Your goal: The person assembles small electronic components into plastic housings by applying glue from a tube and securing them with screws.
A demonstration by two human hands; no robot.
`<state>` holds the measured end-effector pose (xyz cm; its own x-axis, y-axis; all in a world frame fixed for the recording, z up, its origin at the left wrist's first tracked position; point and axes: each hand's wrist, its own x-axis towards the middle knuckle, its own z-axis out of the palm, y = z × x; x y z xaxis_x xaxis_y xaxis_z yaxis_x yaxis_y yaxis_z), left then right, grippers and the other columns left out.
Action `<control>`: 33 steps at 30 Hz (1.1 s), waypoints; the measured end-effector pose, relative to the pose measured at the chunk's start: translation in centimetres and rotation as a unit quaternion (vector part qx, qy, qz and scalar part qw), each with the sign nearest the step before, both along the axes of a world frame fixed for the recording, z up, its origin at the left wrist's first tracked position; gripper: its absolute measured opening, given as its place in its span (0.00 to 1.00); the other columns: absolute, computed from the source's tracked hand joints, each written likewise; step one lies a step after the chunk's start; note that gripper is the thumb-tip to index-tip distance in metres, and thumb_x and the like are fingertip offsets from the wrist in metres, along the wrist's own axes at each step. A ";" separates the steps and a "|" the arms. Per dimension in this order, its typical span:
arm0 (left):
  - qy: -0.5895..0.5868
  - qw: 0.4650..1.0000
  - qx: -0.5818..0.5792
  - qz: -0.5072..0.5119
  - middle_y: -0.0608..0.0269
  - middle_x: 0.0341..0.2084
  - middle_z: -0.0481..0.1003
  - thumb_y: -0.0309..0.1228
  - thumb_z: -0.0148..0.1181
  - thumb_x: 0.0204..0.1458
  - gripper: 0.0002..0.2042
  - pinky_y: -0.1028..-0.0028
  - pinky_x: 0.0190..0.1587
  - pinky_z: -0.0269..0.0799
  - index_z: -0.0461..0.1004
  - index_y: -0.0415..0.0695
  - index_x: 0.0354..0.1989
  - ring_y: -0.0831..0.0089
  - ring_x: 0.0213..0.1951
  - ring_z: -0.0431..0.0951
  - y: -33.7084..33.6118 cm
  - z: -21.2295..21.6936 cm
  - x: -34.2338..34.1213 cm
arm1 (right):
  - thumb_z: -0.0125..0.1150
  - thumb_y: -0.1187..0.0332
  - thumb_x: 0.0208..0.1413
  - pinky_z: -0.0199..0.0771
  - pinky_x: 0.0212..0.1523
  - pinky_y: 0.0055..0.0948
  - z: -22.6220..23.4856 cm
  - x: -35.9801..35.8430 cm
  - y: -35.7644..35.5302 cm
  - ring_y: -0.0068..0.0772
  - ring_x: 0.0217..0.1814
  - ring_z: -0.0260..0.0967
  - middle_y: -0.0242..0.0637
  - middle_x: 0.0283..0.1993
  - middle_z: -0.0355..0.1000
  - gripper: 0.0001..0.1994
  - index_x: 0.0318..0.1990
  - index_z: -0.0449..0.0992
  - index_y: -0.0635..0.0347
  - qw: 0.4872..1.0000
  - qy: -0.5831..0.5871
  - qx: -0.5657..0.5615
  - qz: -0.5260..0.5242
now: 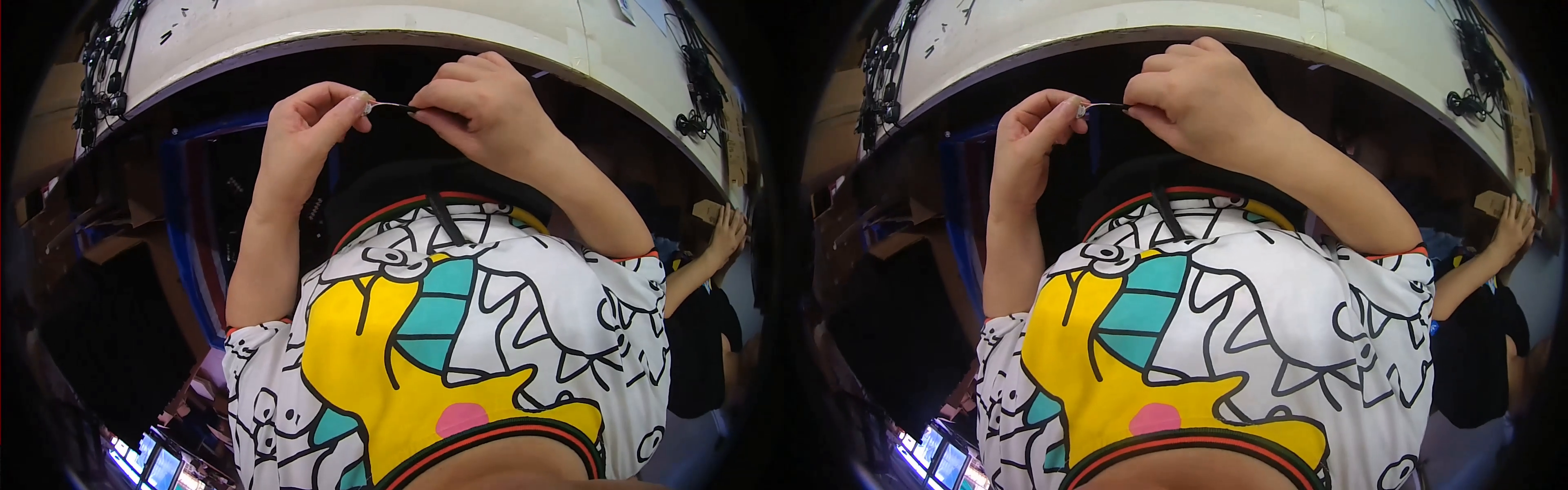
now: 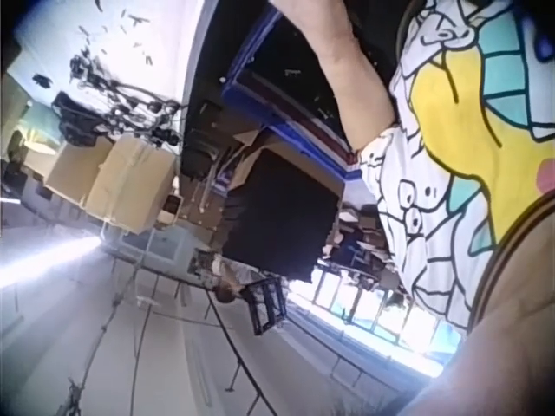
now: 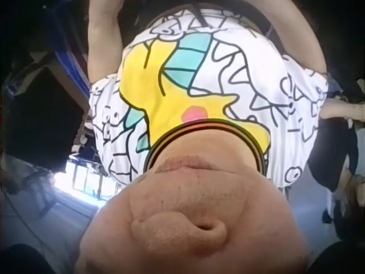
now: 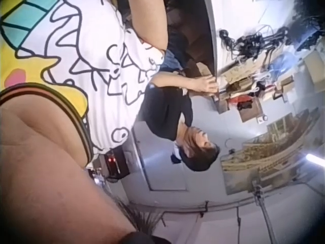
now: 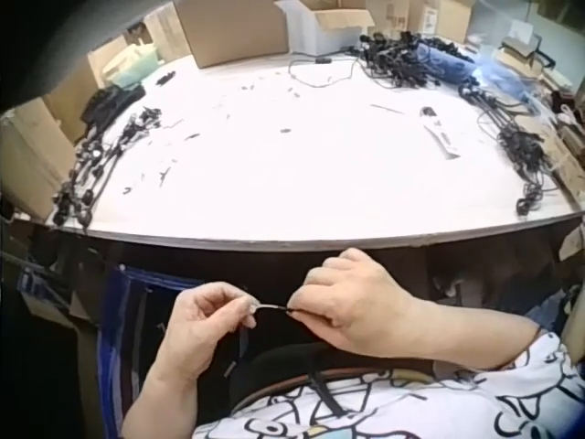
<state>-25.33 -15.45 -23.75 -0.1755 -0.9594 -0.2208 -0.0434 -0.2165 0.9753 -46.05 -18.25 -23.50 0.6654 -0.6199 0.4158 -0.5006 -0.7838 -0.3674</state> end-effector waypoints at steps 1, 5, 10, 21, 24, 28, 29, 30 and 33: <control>0.002 1.000 0.002 0.001 0.66 0.22 0.73 0.31 0.55 0.48 0.08 0.87 0.27 0.59 0.74 0.38 0.30 0.85 0.24 0.68 0.1 0.1 -0.1 | 0.58 0.69 0.43 0.64 0.31 0.25 0.3 -0.2 0.0 0.29 0.27 0.66 0.31 0.23 0.68 0.04 0.26 0.73 0.57 0.996 -0.034 0.083 0.008; 0.068 0.997 0.030 -0.021 0.64 0.23 0.75 0.28 0.54 0.48 0.08 0.88 0.27 0.61 0.74 0.37 0.33 0.84 0.25 0.71 0.3 0.5 -1.1 | 0.54 0.67 0.50 0.68 0.28 0.21 0.8 -0.1 -0.2 0.24 0.26 0.68 0.32 0.25 0.71 0.08 0.31 0.73 0.62 0.871 -0.186 0.454 0.016; 0.038 0.999 0.012 -0.009 0.63 0.23 0.75 0.27 0.55 0.47 0.07 0.87 0.29 0.64 0.74 0.36 0.33 0.83 0.27 0.73 0.1 1.0 -1.7 | 0.53 0.63 0.52 0.65 0.26 0.12 1.3 -0.5 -1.3 0.13 0.25 0.67 0.28 0.22 0.70 0.10 0.32 0.73 0.60 0.772 -0.131 0.622 -0.004; -0.056 0.995 -0.018 -0.084 0.67 0.23 0.72 0.27 0.56 0.46 0.06 0.86 0.32 0.63 0.72 0.37 0.30 0.84 0.27 0.70 -0.2 0.6 -1.9 | 0.56 0.64 0.48 0.64 0.26 0.13 1.1 -1.2 -1.5 0.15 0.24 0.66 0.30 0.22 0.71 0.09 0.27 0.74 0.61 0.778 -0.152 0.609 -0.006; -0.012 0.995 0.012 -0.099 0.67 0.23 0.72 0.27 0.56 0.46 0.06 0.86 0.32 0.63 0.72 0.37 0.30 0.84 0.28 0.70 -0.4 0.5 -1.7 | 0.56 0.65 0.49 0.64 0.26 0.13 1.2 -1.3 -1.4 0.15 0.25 0.67 0.30 0.22 0.71 0.09 0.28 0.74 0.62 0.785 -0.162 0.598 -0.001; 0.057 0.992 0.052 -0.105 0.67 0.23 0.71 0.27 0.56 0.46 0.06 0.86 0.32 0.63 0.72 0.37 0.31 0.84 0.27 0.69 -0.3 0.4 -1.8 | 0.54 0.65 0.51 0.64 0.28 0.13 0.8 -1.6 -1.5 0.15 0.27 0.67 0.30 0.24 0.70 0.09 0.30 0.74 0.62 0.766 -0.183 0.615 0.026; 0.084 0.989 0.059 -0.104 0.67 0.23 0.71 0.27 0.56 0.46 0.06 0.86 0.32 0.63 0.71 0.38 0.31 0.84 0.27 0.69 -0.3 0.3 -2.0 | 0.54 0.65 0.51 0.64 0.28 0.13 0.8 -1.6 -1.3 0.15 0.27 0.67 0.30 0.24 0.70 0.09 0.30 0.74 0.62 0.766 -0.183 0.615 0.027; 0.111 0.986 0.066 -0.103 0.67 0.23 0.71 0.27 0.56 0.46 0.06 0.86 0.32 0.62 0.71 0.38 0.31 0.84 0.27 0.69 -0.3 0.3 -2.1 | 0.53 0.64 0.52 0.64 0.28 0.13 0.9 -1.5 -0.9 0.15 0.27 0.67 0.30 0.24 0.70 0.09 0.31 0.73 0.62 0.751 -0.193 0.630 0.041; 0.131 0.986 0.061 -0.087 0.67 0.23 0.72 0.27 0.59 0.44 0.07 0.86 0.32 0.65 0.73 0.37 0.30 0.82 0.27 0.71 -0.6 0.3 -2.1 | 0.52 0.63 0.53 0.64 0.31 0.13 1.1 -1.5 -0.6 0.15 0.27 0.67 0.30 0.25 0.71 0.10 0.32 0.73 0.61 0.745 -0.202 0.634 0.047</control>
<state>-27.42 -16.02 -23.41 -0.4007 -0.8793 -0.2574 0.1602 -0.3439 0.9252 -47.57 -18.83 -22.35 0.7108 -0.6424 -0.2864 -0.1129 0.2978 -0.9479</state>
